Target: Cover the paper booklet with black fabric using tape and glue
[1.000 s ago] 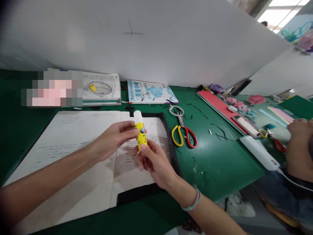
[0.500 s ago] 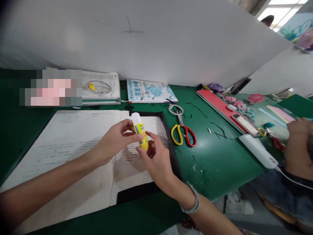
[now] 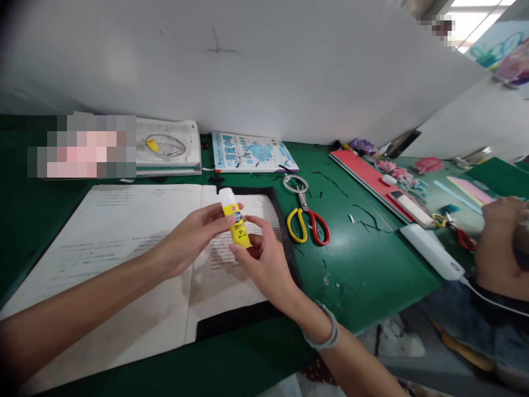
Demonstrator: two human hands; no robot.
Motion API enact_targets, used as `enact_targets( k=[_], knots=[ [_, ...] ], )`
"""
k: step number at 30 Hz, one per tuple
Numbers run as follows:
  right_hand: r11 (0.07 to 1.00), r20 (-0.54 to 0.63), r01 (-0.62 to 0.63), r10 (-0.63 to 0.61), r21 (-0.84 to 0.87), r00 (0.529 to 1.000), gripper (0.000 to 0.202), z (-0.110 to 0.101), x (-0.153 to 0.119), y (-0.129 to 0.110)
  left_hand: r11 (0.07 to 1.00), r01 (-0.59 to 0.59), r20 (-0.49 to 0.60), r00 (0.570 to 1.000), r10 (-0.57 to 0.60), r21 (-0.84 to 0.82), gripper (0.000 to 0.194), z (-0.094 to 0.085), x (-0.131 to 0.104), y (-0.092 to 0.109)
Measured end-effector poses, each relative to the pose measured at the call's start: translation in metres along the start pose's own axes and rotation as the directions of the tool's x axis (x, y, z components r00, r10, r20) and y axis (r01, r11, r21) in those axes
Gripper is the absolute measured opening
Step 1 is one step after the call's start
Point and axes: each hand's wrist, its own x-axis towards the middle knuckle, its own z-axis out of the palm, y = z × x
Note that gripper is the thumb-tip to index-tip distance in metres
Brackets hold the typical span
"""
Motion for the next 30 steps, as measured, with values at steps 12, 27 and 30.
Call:
enact_targets(
  k=[12, 27, 30],
  knots=[
    [0.999, 0.044, 0.021, -0.018, -0.046, 0.999, 0.068, -0.001, -0.003, -0.004, 0.995, 0.011, 0.022, 1.0, -0.008, -0.099, 0.017, 0.0, 0.0, 0.0],
    [0.918, 0.34, -0.276, 0.173, 0.284, 0.924, 0.043, -0.007, 0.004, -0.004, 0.999, -0.012, -0.122, 0.992, 0.015, 0.029, 0.025, -0.002, 0.002, 0.0],
    [0.947, 0.278, -0.236, 0.172, 0.217, 0.945, 0.03, -0.005, 0.005, -0.002, 0.998, -0.01, -0.143, 0.989, 0.018, 0.054, 0.026, -0.003, 0.003, 0.0]
  ],
)
